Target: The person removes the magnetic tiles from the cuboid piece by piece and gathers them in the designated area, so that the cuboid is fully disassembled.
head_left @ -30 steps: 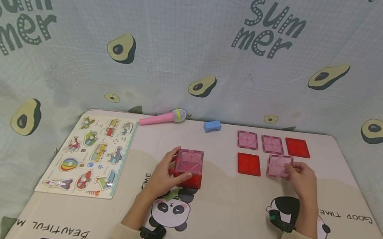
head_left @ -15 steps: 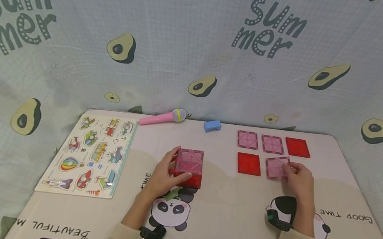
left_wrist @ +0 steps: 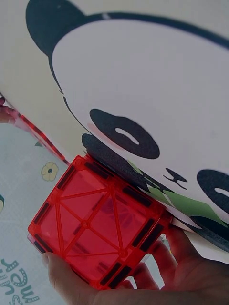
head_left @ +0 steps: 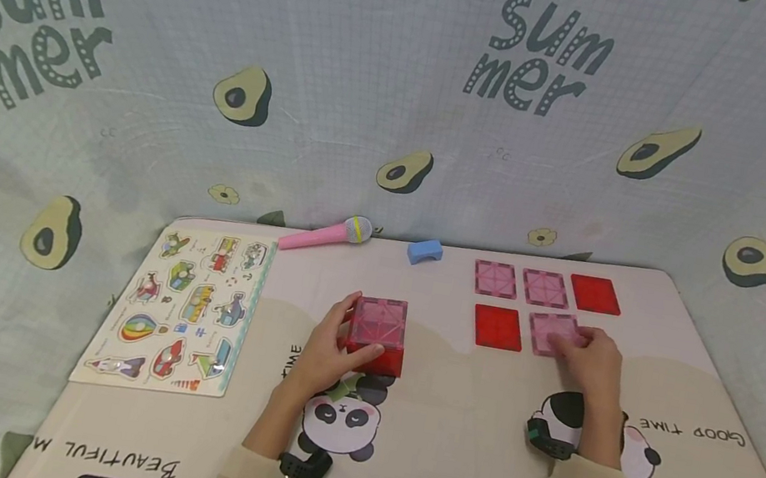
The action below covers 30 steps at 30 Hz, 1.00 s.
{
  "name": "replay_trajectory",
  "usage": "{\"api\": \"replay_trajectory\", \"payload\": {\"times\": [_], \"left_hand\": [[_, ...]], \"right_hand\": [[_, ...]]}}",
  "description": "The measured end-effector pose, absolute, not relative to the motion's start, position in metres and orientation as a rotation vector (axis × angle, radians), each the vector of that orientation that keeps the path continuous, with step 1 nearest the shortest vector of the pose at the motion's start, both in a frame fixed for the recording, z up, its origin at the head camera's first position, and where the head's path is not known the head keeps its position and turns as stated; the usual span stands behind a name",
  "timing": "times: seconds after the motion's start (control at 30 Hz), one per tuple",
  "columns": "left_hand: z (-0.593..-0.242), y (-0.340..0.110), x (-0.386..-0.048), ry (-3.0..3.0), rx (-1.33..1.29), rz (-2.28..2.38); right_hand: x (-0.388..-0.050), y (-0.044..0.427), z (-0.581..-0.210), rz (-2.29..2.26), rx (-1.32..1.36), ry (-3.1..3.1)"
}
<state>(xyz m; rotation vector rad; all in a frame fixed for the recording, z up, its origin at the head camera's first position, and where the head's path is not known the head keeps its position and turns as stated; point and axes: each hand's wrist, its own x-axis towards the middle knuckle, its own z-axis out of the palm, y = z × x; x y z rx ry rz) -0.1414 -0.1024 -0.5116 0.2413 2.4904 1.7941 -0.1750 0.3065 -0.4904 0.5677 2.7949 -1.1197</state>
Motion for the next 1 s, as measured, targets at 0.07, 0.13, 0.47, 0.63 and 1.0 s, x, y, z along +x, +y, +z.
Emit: {"api": "replay_trajectory", "payload": {"times": [0.07, 0.13, 0.47, 0.63, 1.0], "left_hand": [[-0.5115, -0.1024, -0.1416, 2.49, 0.245, 1.796], [-0.5116, -0.1025, -0.142, 2.491, 0.25, 1.798], [-0.5117, -0.1026, -0.1415, 2.486, 0.257, 1.805], [-0.5108, -0.1022, -0.1415, 2.479, 0.254, 1.81], [-0.5129, -0.1032, -0.1418, 2.477, 0.261, 1.809]], "right_hand": [[-0.1755, 0.3051, -0.4909, -1.095, 0.559, 2.817], [-0.1762, 0.304, -0.4922, -1.073, 0.555, 2.84], [-0.1767, 0.3013, -0.4927, -0.967, 0.543, 2.902], [-0.1762, 0.3026, -0.4943, -0.939, 0.552, 2.897], [-0.1753, 0.3008, -0.4909, -1.0, 0.581, 2.896]]}}
